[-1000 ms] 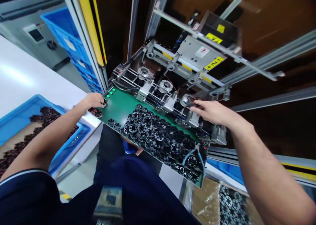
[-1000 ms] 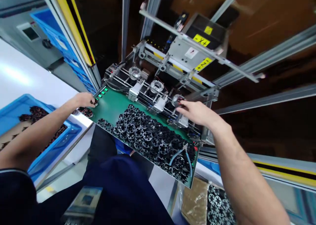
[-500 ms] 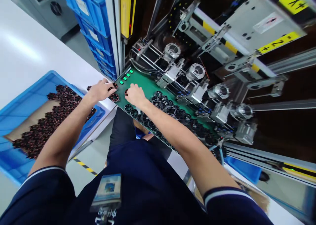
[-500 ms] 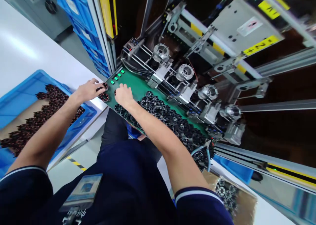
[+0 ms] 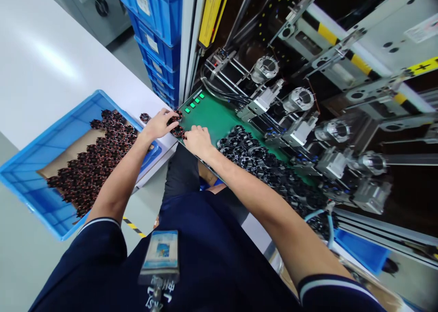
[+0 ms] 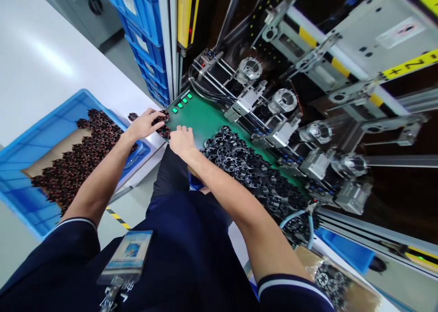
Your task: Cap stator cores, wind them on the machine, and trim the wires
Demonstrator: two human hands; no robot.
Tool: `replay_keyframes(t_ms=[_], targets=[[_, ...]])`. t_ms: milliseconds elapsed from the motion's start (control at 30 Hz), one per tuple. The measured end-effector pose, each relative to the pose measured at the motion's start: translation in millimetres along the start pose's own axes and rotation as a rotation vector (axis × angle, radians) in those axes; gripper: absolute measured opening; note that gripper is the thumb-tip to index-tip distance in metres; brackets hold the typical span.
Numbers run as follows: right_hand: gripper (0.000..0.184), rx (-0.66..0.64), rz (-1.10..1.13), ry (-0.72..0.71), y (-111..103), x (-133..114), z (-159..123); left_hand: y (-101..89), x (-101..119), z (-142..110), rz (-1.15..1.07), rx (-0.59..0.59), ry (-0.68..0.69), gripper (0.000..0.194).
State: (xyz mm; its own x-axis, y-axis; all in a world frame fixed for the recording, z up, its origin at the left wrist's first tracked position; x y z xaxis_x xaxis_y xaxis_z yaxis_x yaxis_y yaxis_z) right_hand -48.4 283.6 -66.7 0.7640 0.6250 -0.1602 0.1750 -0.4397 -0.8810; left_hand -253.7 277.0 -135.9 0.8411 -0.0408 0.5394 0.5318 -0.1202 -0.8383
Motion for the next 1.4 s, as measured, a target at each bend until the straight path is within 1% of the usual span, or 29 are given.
replay_keyframes(t_ms=[100,200,267,300,367,433,467,500,533,567,600,633,667,700,767,800,833,867,900,967,1033,1100,1133,1200,1267,1300,1333,1400], targets=[[0.045,-0.001,0.016,-0.003,-2.0,4.3,3.6,-4.6,4.2,-1.6,0.001,0.020,-0.021,0.071],[0.041,0.019,0.045,-0.023,-8.7,5.3,3.5,-10.4,9.5,-2.6,0.003,0.042,-0.032,0.067],[0.041,0.058,0.070,-0.041,-16.7,5.0,-6.4,-16.9,14.6,-4.1,0.000,0.071,-0.037,0.063],[0.042,0.081,0.085,-0.054,-21.2,5.7,-15.9,-21.6,17.8,-5.5,-0.006,0.095,-0.038,0.062],[0.045,0.114,0.112,-0.086,-27.6,11.2,-45.2,-33.1,24.5,-9.2,-0.025,0.164,-0.036,0.061],[0.044,0.115,0.163,-0.170,-26.0,20.8,-87.2,-44.9,30.3,-13.2,-0.052,0.271,-0.033,0.060],[0.043,0.110,0.213,-0.234,-21.5,26.6,-112.3,-50.6,33.3,-15.7,-0.066,0.365,-0.039,0.057],[0.040,0.107,0.284,-0.303,-14.8,33.0,-139.3,-57.5,38.0,-20.7,-0.090,0.535,-0.037,0.053],[0.038,0.111,0.371,-0.366,-6.4,40.4,-167.2,-59.3,46.2,-26.0,-0.111,0.653,-0.021,0.050],[0.035,0.128,0.463,-0.405,3.0,49.4,-194.2,-56.2,58.1,-31.3,-0.128,0.717,-0.004,0.047],[0.031,0.165,0.541,-0.402,12.6,60.5,-218.7,-49.6,74.6,-37.0,-0.141,0.750,0.021,0.045],[0.028,0.225,0.587,-0.358,21.5,73.7,-239.6,-39.1,95.8,-41.8,-0.148,0.734,0.057,0.043],[0.025,0.308,0.601,-0.280,28.8,88.4,-256.4,-25.7,120.7,-45.8,-0.156,0.684,0.102,0.042],[0.025,0.405,0.583,-0.174,33.8,104.2,-269.1,-10.6,148.1,-48.7,-0.165,0.614,0.159,0.040],[0.028,0.584,0.481,0.080,37.1,134.7,-283.3,22.6,204.7,-49.8,-0.187,0.407,0.294,0.039],[0.029,0.635,0.421,0.195,36.3,147.4,-285.0,37.5,229.5,-48.3,-0.170,0.314,0.340,0.039],[0.031,0.655,0.368,0.284,34.8,157.6,-283.5,50.2,250.5,-45.4,-0.136,0.233,0.369,0.038],[0.032,0.647,0.325,0.341,32.9,165.4,-279.3,60.2,266.9,-41.2,-0.084,0.173,0.379,0.038],[0.032,0.623,0.292,0.364,31.1,170.8,-273.5,67.4,278.9,-36.0,-0.026,0.130,0.378,0.036],[0.030,0.565,0.250,0.344,28.8,175.8,-261.7,75.0,293.1,-25.6,0.068,0.073,0.376,0.033],[0.027,0.538,0.230,0.301,29.4,176.3,-255.1,75.7,299.1,-18.8,0.107,0.059,0.404,0.028],[0.026,0.568,0.236,0.269,31.3,175.6,-256.8,71.6,301.2,-17.6,0.095,0.094,0.443,0.025],[0.024,0.610,0.252,0.258,31.3,175.8,-260.9,67.7,301.5,-18.5,0.067,0.131,0.455,0.025],[0.020,0.738,0.308,0.229,26.7,178.7,-274.4,55.4,301.8,-20.3,-0.027,0.227,0.456,0.027],[0.017,0.891,0.374,0.179,13.4,188.0,-291.1,36.3,302.2,-15.6,-0.164,0.321,0.416,0.033],[0.018,0.964,0.403,0.151,3.5,196.3,-298.7,23.9,303.0,-8.9,-0.243,0.363,0.390,0.040],[0.022,1.026,0.427,0.126,-8.1,207.5,-304.5,10.4,304.5,1.7,-0.317,0.390,0.368,0.053],[0.048,1.110,0.449,0.102,-33.3,239.4,-307.6,-17.0,310.1,35.1,-0.414,0.388,0.349,0.092]])
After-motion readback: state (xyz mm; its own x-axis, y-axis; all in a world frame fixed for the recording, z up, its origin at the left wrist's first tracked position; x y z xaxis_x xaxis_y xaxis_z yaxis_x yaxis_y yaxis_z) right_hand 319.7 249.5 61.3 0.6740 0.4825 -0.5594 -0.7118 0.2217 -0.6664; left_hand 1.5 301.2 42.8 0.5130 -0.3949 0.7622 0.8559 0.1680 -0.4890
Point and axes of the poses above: each hand's wrist, its own z-axis towards the middle knuckle, its own y-axis out of the palm, x = y × z, the point moved 5 cm from there along z, towards the middle knuckle
